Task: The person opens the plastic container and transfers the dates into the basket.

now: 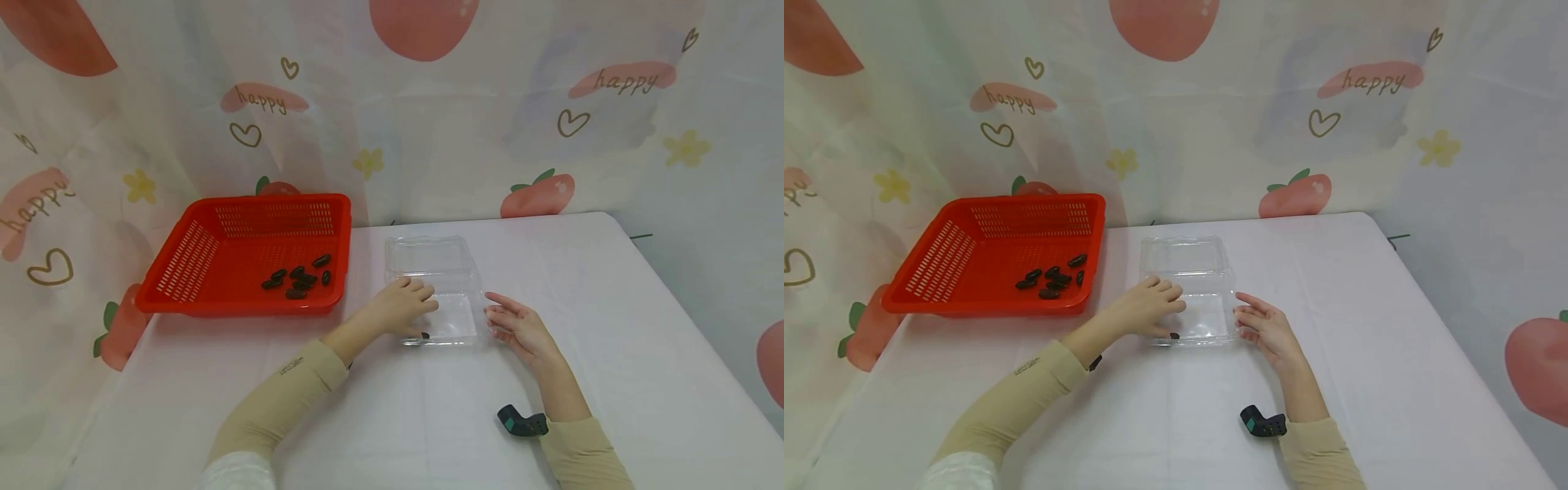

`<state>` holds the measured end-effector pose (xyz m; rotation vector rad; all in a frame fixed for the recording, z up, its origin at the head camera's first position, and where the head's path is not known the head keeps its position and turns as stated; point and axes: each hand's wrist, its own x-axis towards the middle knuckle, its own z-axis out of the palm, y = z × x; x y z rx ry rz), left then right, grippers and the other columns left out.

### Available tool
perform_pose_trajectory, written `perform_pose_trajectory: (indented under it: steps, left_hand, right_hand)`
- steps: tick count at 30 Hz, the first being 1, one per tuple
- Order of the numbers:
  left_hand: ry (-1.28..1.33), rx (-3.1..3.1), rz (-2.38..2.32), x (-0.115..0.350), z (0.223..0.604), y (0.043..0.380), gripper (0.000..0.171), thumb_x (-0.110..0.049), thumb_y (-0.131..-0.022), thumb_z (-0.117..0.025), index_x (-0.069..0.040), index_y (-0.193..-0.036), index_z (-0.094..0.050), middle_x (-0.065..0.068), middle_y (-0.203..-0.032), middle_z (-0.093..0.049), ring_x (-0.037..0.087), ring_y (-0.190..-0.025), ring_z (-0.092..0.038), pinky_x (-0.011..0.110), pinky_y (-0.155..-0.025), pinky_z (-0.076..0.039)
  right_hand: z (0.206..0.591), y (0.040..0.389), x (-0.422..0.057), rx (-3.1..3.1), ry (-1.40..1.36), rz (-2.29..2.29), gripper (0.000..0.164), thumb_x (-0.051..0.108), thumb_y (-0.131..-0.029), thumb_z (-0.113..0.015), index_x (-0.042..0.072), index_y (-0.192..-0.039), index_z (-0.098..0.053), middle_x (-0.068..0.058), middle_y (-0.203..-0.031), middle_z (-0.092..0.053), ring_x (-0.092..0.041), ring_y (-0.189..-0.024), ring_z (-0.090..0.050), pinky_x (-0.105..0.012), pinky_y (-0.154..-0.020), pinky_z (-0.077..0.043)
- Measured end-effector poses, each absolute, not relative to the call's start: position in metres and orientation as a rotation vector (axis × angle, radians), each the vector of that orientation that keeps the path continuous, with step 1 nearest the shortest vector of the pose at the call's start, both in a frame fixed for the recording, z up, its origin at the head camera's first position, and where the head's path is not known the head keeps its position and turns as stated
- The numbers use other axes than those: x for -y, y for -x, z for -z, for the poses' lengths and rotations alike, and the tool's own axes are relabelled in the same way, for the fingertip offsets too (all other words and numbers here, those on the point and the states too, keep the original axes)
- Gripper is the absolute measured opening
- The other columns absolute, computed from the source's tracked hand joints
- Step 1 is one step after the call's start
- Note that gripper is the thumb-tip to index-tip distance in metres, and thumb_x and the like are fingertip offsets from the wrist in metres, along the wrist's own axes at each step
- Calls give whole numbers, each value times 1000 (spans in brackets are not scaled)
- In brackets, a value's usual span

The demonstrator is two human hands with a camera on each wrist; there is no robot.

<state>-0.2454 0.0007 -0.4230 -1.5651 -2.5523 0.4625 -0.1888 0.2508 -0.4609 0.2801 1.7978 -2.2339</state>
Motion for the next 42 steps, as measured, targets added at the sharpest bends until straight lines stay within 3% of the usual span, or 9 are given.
perform_pose_trajectory:
  steps: [14,23,30,42]
  left_hand:
    - [1535,2650,-642,-8,423,248,54,-59,-76,-59,-24,-117,-56,-5,-113,-49,14,-105,-43,31,-90,-34]
    - [1510,2678,-594,-9,426,250,29,-40,-80,-61,-21,-102,-64,-5,-105,-50,14,-99,-44,31,-89,-34]
    - [1389,2749,-617,-11,433,254,34,-35,-79,-62,-20,-110,-63,-5,-116,-51,15,-111,-43,33,-95,-32]
    - [1302,2765,-588,-14,442,258,26,-31,-85,-57,-20,-106,-65,-5,-110,-52,14,-108,-44,32,-91,-34]
  right_hand:
    - [461,189,-252,-1790,-259,2248,48,6,-86,-61,6,-131,-46,4,-90,-61,-5,-74,-58,-18,-63,-49]
    - [463,189,-252,-1785,-228,2263,46,5,-86,-61,7,-130,-47,6,-89,-62,-4,-73,-58,-18,-62,-49]
    - [463,189,-252,-1784,-264,2253,46,6,-86,-61,8,-130,-47,4,-90,-61,-5,-73,-58,-18,-62,-49]
    - [461,188,-251,-1791,-271,2248,42,6,-86,-62,11,-126,-51,4,-90,-61,-5,-74,-58,-19,-63,-49]
